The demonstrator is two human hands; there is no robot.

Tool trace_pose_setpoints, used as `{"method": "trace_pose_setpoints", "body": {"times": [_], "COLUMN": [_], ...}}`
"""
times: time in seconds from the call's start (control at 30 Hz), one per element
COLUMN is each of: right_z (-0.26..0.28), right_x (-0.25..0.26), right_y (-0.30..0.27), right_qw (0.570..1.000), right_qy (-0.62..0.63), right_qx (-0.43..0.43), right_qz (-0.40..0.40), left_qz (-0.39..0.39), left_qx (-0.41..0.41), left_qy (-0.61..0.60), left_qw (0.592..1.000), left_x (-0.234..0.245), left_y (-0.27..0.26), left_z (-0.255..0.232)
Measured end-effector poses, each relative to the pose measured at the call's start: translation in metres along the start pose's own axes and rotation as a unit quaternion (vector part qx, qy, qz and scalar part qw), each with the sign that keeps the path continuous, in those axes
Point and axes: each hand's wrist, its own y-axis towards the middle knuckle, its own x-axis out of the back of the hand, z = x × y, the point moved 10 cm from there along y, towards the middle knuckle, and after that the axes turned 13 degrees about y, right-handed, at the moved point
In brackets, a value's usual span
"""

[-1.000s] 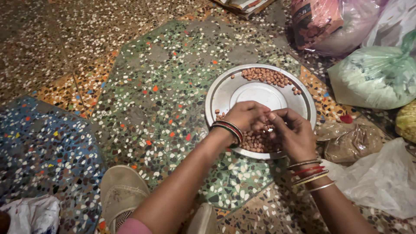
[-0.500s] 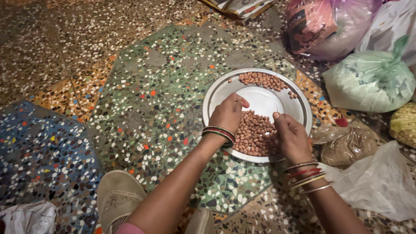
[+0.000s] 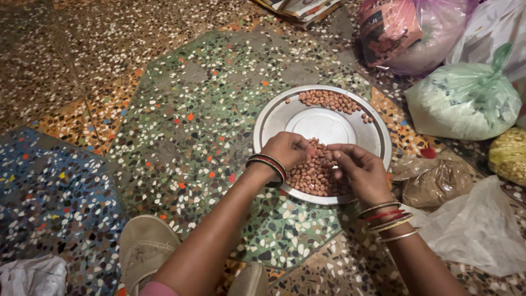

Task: The person sits on the floor and sorts peanuts by hand, picking them from a metal plate and placing them into a clear plastic bag. The person handles the peanuts individually, transferring them from the plate to the bag.

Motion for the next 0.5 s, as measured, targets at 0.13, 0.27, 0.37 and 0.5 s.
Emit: {"method": "trace_pose_setpoints", "body": {"times": [0.13,0.27,0.37,0.5], "right_z": [-0.005,-0.014,-0.021,-0.023], "right_x": [0.002,0.010,0.018,0.019], "right_y": [0.000,0.000,0.005,0.007], "right_qw": [1.000,0.999,0.998,0.997], "right_qy": [-0.010,-0.012,0.002,0.019], "right_qx": [-0.004,-0.017,-0.033,-0.048], "right_qz": [-0.011,-0.035,-0.046,-0.051], "left_qz": [-0.011,-0.041,-0.059,-0.089], "left_qx": [0.019,-0.007,-0.042,-0.037], "left_qy": [0.151,0.228,0.236,0.270], "left_qw": [0.988,0.973,0.969,0.958], "left_x": [0.008,0.013,0.012,0.006], "left_y": [-0.009,-0.017,-0.020,-0.018], "left_z": [-0.005,-0.014,-0.019,-0.018]}}
